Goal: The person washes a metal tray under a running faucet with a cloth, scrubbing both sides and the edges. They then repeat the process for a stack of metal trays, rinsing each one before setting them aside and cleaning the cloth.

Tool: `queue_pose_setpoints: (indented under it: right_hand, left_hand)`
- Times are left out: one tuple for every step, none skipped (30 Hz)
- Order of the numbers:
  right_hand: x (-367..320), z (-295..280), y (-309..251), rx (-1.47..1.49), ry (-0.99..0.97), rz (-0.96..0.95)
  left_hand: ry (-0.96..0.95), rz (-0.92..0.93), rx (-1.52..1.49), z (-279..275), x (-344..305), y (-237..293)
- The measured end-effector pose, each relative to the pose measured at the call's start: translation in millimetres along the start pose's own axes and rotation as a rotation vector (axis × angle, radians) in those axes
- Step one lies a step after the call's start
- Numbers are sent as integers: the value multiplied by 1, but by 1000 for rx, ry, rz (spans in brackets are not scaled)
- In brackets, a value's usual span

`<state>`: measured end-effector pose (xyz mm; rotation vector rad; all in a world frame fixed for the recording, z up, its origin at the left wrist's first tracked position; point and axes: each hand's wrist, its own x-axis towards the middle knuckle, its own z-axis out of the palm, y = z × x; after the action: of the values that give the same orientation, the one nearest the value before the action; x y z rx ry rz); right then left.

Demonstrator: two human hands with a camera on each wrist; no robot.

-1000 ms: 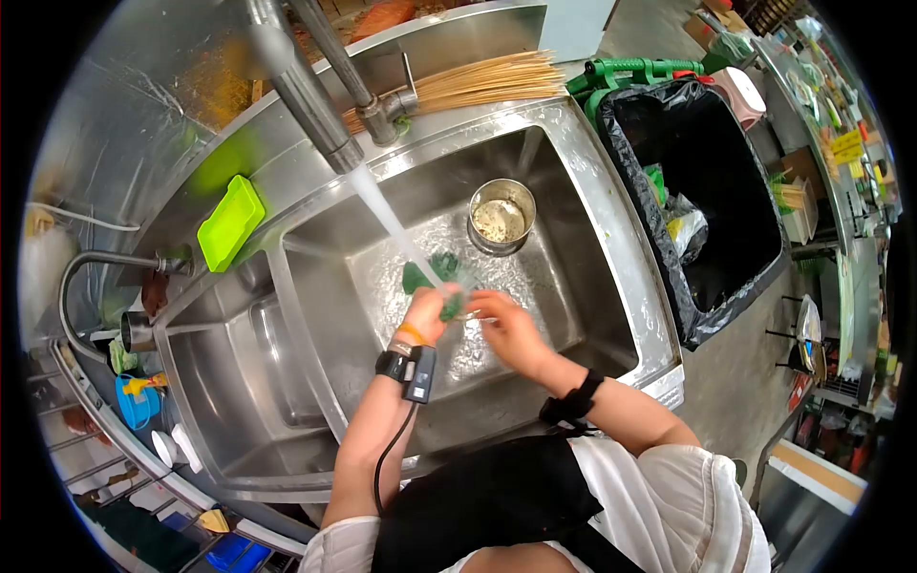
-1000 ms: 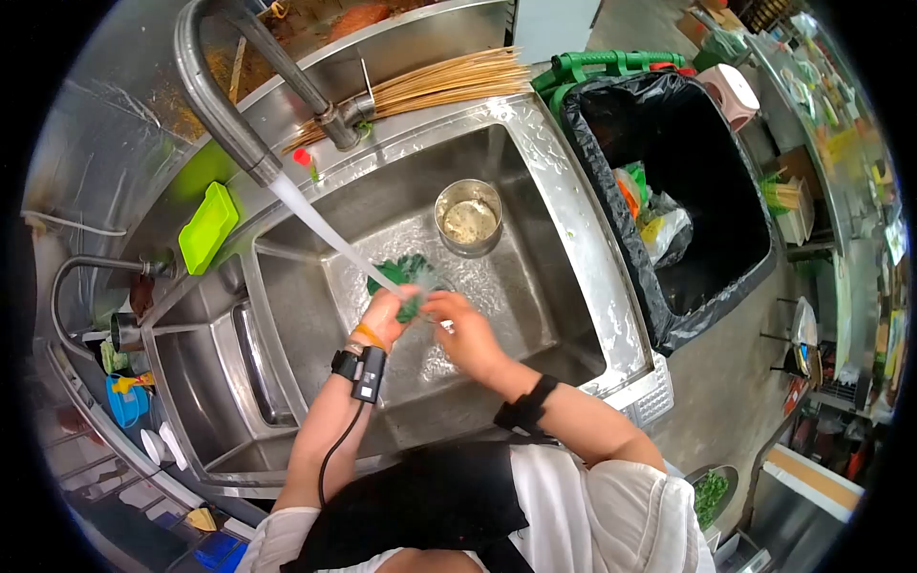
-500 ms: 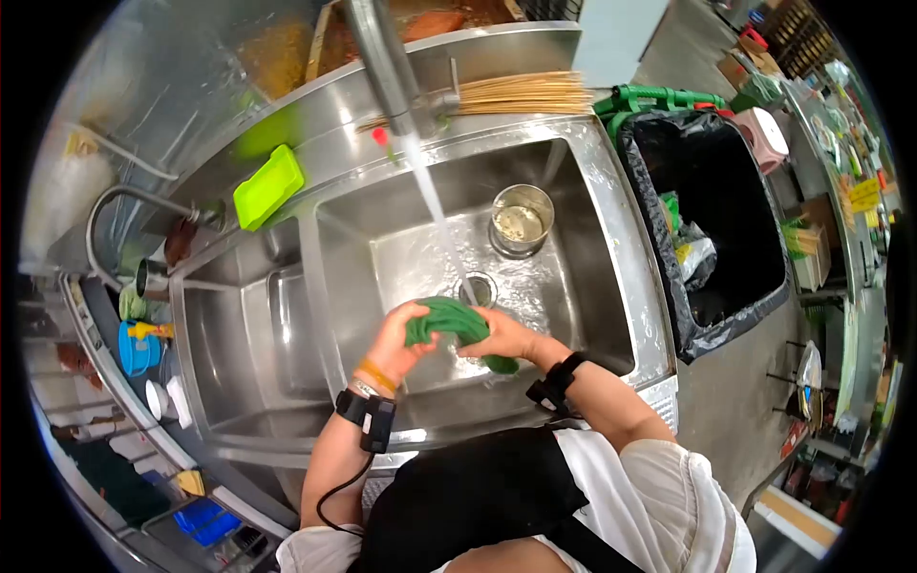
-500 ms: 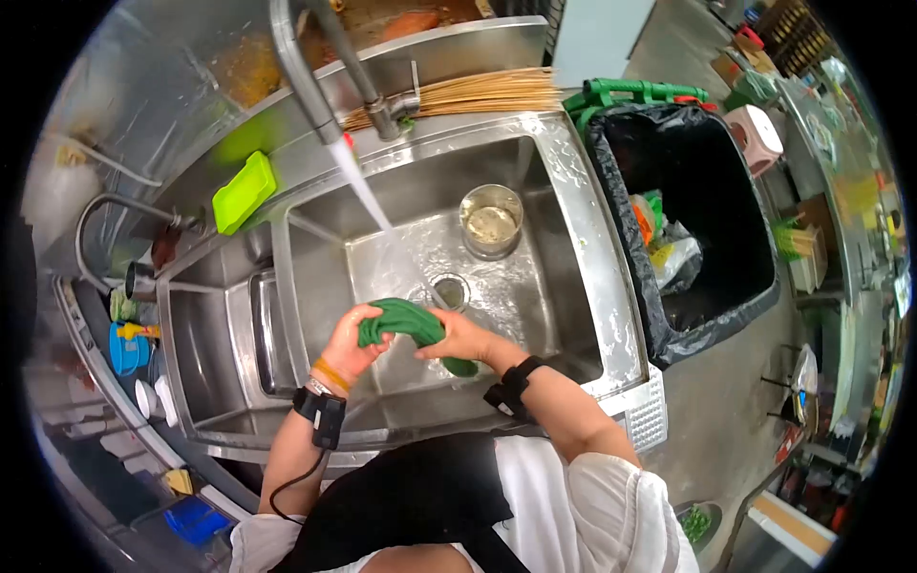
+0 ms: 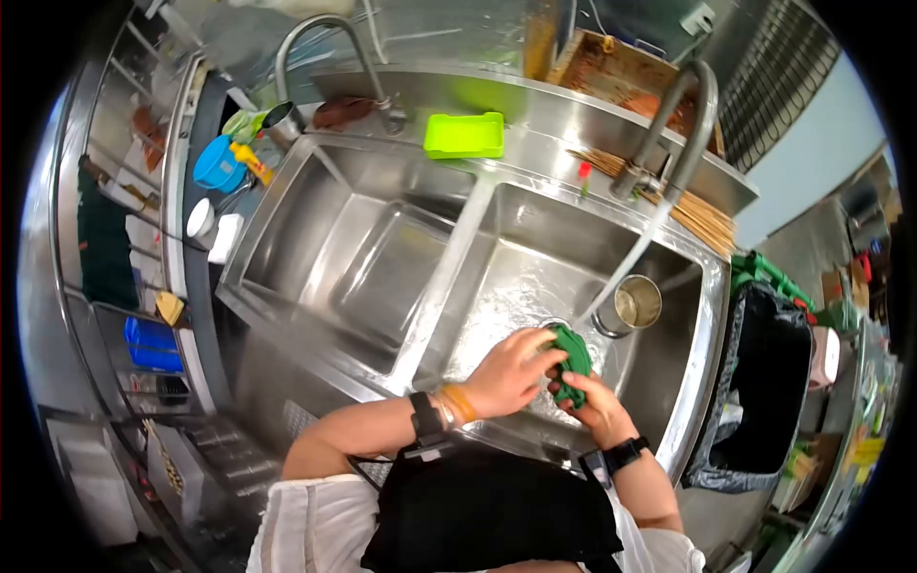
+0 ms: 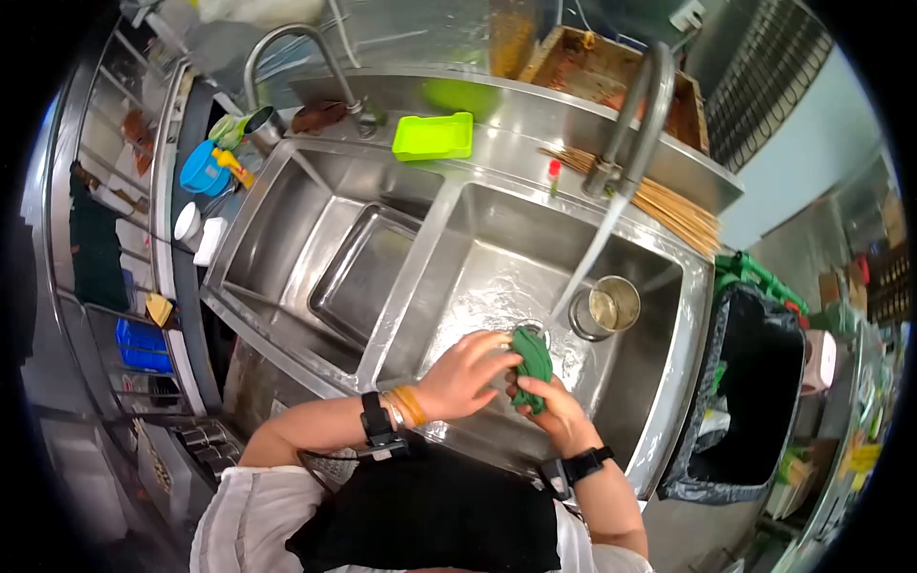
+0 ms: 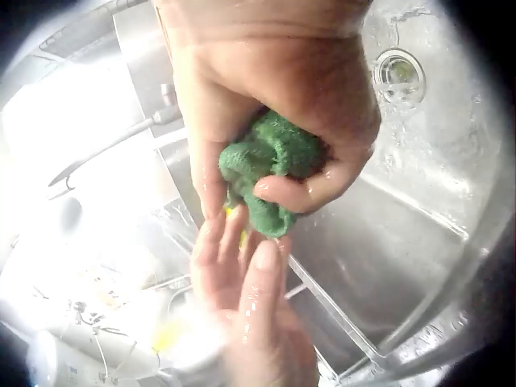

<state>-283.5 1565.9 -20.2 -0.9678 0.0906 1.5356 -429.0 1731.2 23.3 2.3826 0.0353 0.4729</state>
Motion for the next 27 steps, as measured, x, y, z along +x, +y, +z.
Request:
queue_pose_setpoints:
  right_hand:
    - [-6,4,-8,-71,-33,13]
    - [-19,18,-20,-194,-47,47]
    - [-24,30,-31,-324,-71,82]
    - [-22,23,-34,-432,-183,163]
    - [-28,36,-40,-386,-233,224]
    - [-25,40,-45,-441,-212,357]
    - [-26,44,-49,-630,-367,292]
    - [-22,36,-48,-596,-369,332]
    - [-20,28,-47,-559,-363,372]
    - [-17,25,-44,-514,-280,391]
    - [-15,24,-41,-465,-195,407]
    - [-11,25,-41,-415,-109,421]
    - [-5,28,-42,-540,-51,401]
    - [1,32,-43,-665,9,378]
    - [9,33,-44,-787,69,354]
    - [29,12,-27,-947,133,193]
    - [48,-4,-17,-1163,103,73]
    - [65,-17,-10,-1376,66,-51]
    - [73,-23,-6,-1582,23,-179]
    - [77,-17,-2,-1714,103,-134]
    - [76,-3,-2,-1816,138,-77]
    - [74,12,-3,-1916,176,-20]
    - [73,21,-3,-2013,216,35]
    - [75,21,-3,-2118,152,-28]
    - [74,21,-5,-2201,73,-60]
    - [71,30,-13,-2280,-7,-92]
    - [70,35,-18,-2358,-91,-125]
  left_hand:
    - [-30,143,115,-6,3,1]
    - [-59,280,238,-11,10,2]
    - [-90,408,374,-17,15,1]
    - [-76,485,280,-19,19,-4]
    - [-64,564,189,-17,24,-9]
    - [-50,646,115,-9,34,-10]
    - [-39,731,33,-5,41,-12]
    - [-189,728,117,-20,46,-5]
    - [-236,652,150,-18,47,-7]
    - [-284,579,177,-8,49,-8]
    - [-332,507,201,0,51,-8]
    - [-360,452,244,3,54,-8]
    - [-354,397,256,16,55,-15]
    - [-348,341,268,36,52,-29]
    - [-344,285,279,52,50,-41]
    - [-400,162,268,59,48,-46]
    - [-430,75,258,67,44,-54]
    - [-460,-15,245,76,39,-63]
    - [-491,-108,230,80,35,-67]
    - [-506,-158,186,72,30,-66]
    - [-503,-238,135,71,22,-67]
    - [-500,-316,85,74,14,-68]
    - [-498,-392,36,79,6,-72]
    - [-446,-530,-2,91,-2,-75]
    - [-413,-594,-102,102,-9,-78]
    - [-381,-657,-202,100,-12,-73]
    - [-347,-719,-304,102,-15,-69]
